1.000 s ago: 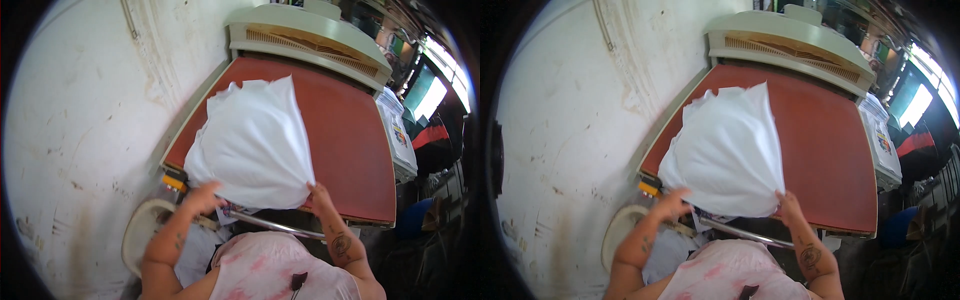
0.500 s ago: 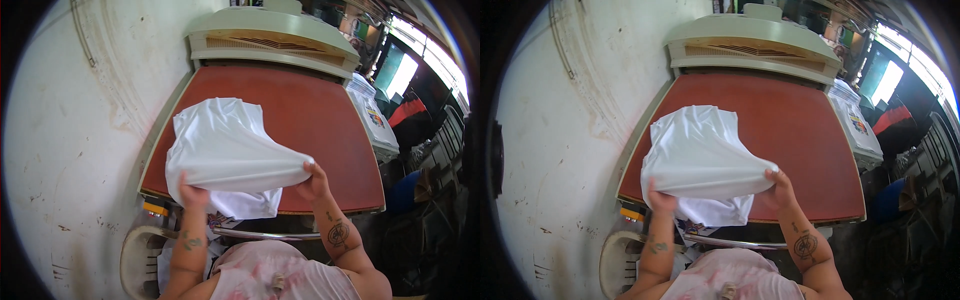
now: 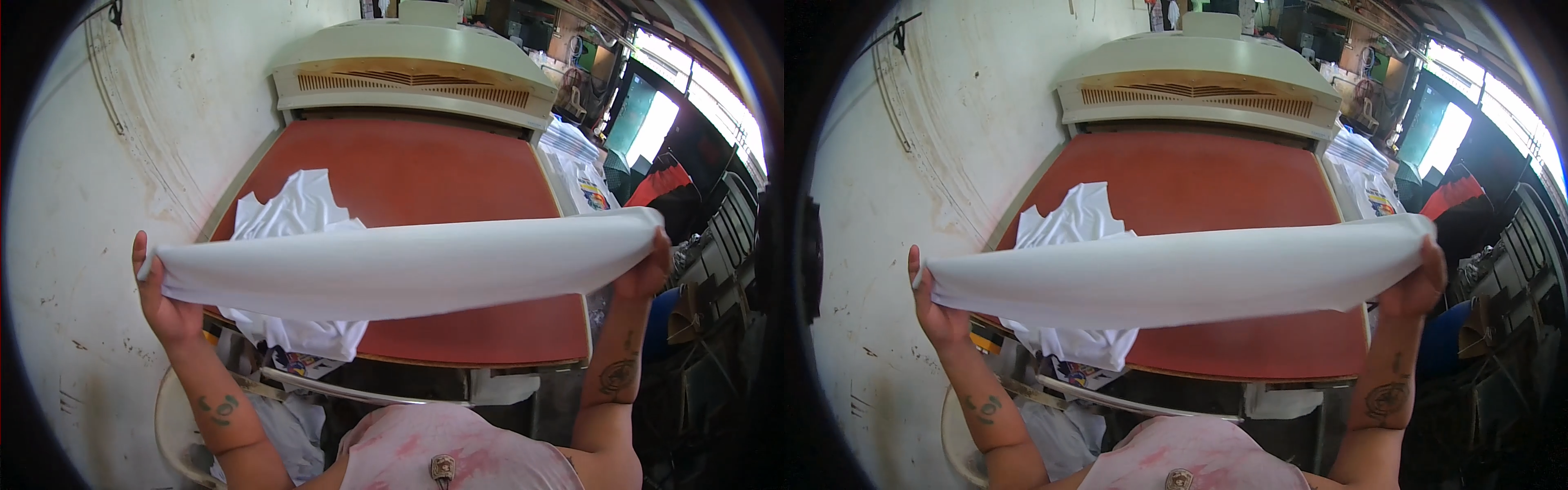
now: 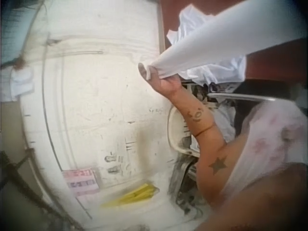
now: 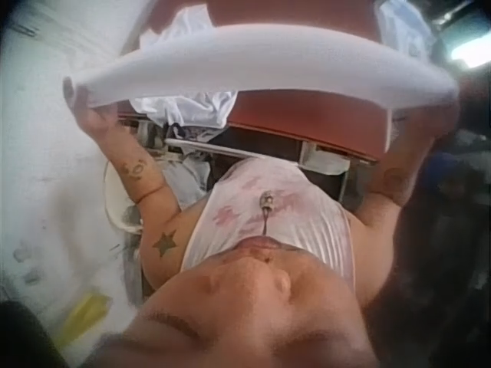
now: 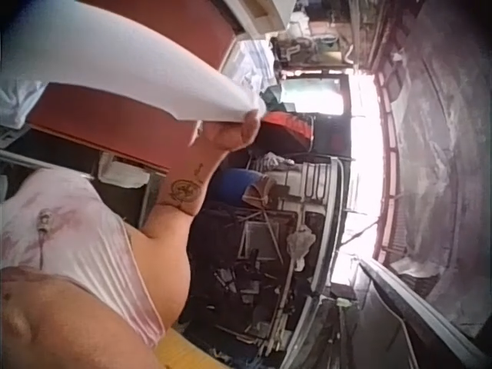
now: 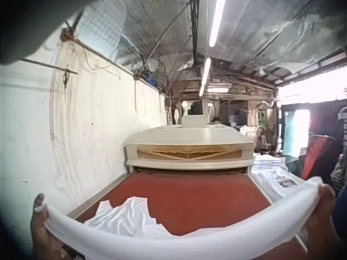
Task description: Arranging t-shirts on a heat press printer and applying transfer sheets.
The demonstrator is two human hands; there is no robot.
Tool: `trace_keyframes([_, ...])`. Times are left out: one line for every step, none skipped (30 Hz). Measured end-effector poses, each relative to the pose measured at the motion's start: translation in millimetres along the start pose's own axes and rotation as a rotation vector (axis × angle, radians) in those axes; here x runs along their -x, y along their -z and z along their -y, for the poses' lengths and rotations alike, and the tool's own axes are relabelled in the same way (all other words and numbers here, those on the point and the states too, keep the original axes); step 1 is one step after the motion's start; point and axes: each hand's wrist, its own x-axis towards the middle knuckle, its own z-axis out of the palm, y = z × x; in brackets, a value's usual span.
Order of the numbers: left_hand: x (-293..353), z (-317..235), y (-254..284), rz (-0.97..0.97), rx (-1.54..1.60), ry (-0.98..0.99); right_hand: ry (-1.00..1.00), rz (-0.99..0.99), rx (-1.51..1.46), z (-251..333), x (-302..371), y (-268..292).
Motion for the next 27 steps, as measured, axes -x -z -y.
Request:
trace_keyframes([1,-2,-12,-0.031,-0.033,-0.018,0.018,0.096,0.021,22,0,5])
trace_keyframes([2,-4,-22,-0.060,-0.065,-0.035,0.009,0.089,0.020,44,4,10])
trace_keyframes([2,-7,-32,-0.063,-0.069,-0.029,0.082,0.062,0.090,65,7,13])
trace_keyframes([-2,-8,-42,0.048,-0.069,-0.040,0.163,0.034,0.165,88,10,16])
trace_keyframes([-4,-9,-55,0.159,-0.068,-0.052,0.168,0.028,0.170,112,9,18])
trace_keyframes([-6,-7,-69,0.142,-0.123,-0.059,0.152,0.102,0.286,130,8,21])
trace_keyframes([-14,-8,-78,0.162,-0.109,-0.057,0.147,0.179,0.412,154,9,20])
trace_keyframes([-25,-8,-82,0.215,-0.104,-0.066,0.165,0.167,0.426,178,14,24])
trace_keyframes([-35,-2,-92,0.271,-0.085,-0.075,0.268,0.027,0.559,207,20,28])
trace_keyframes([-39,4,-107,0.259,-0.113,-0.085,0.359,-0.114,0.671,221,22,33])
trace_keyframes([-44,13,-121,0.275,-0.103,-0.083,0.372,-0.126,0.680,232,21,36])
trace_keyframes([-45,16,-129,0.223,-0.207,-0.072,0.249,-0.009,0.701,220,9,52])
trace_keyframes([-48,23,-137,0.178,-0.275,-0.058,0.139,0.108,0.752,219,3,52])
trace_keyframes([-53,31,-144,0.177,-0.312,-0.025,0.224,-0.145,0.936,212,-2,58])
trace_keyframes([-55,44,-153,0.181,-0.310,-0.019,0.223,-0.151,0.940,207,-10,65])
trace_keyframes([-54,63,-169,0.190,-0.311,0.041,0.223,-0.099,1.118,206,-18,73])
trace_keyframes([-58,81,-178,0.196,-0.314,0.101,0.218,-0.041,1.291,203,-28,83])
trace_keyframes([-69,104,-183,0.221,-0.346,0.151,0.108,-0.147,1.147,198,-37,93])
trace_keyframes([-81,131,-184,0.244,-0.376,0.202,0.002,-0.248,0.998,189,-46,102])
trace_keyframes([-88,146,-185,0.291,-0.423,0.276,-0.140,-0.233,0.982,172,-55,116])
trace_keyframes([-94,163,-185,0.339,-0.461,0.353,-0.177,-0.320,0.999,150,-63,122])
trace_keyframes([-106,189,-180,0.385,-0.517,0.441,-0.283,-0.343,0.913,139,-71,133])
trace_keyframes([-119,214,-175,0.430,-0.577,0.528,-0.353,-0.403,0.890,127,-80,162])
trace_keyframes([-128,241,-176,0.432,-0.572,0.527,-0.499,-0.501,0.887,119,-89,178])
trace_keyframes([-138,257,-171,0.438,-0.601,0.438,-0.506,-0.482,0.869,102,-101,178])
trace_keyframes([-147,265,-172,0.449,-0.623,0.347,-0.432,-0.489,0.807,84,-115,171])
trace_keyframes([-147,261,-207,0.366,-0.485,0.301,-0.350,-0.525,0.771,81,-124,173])
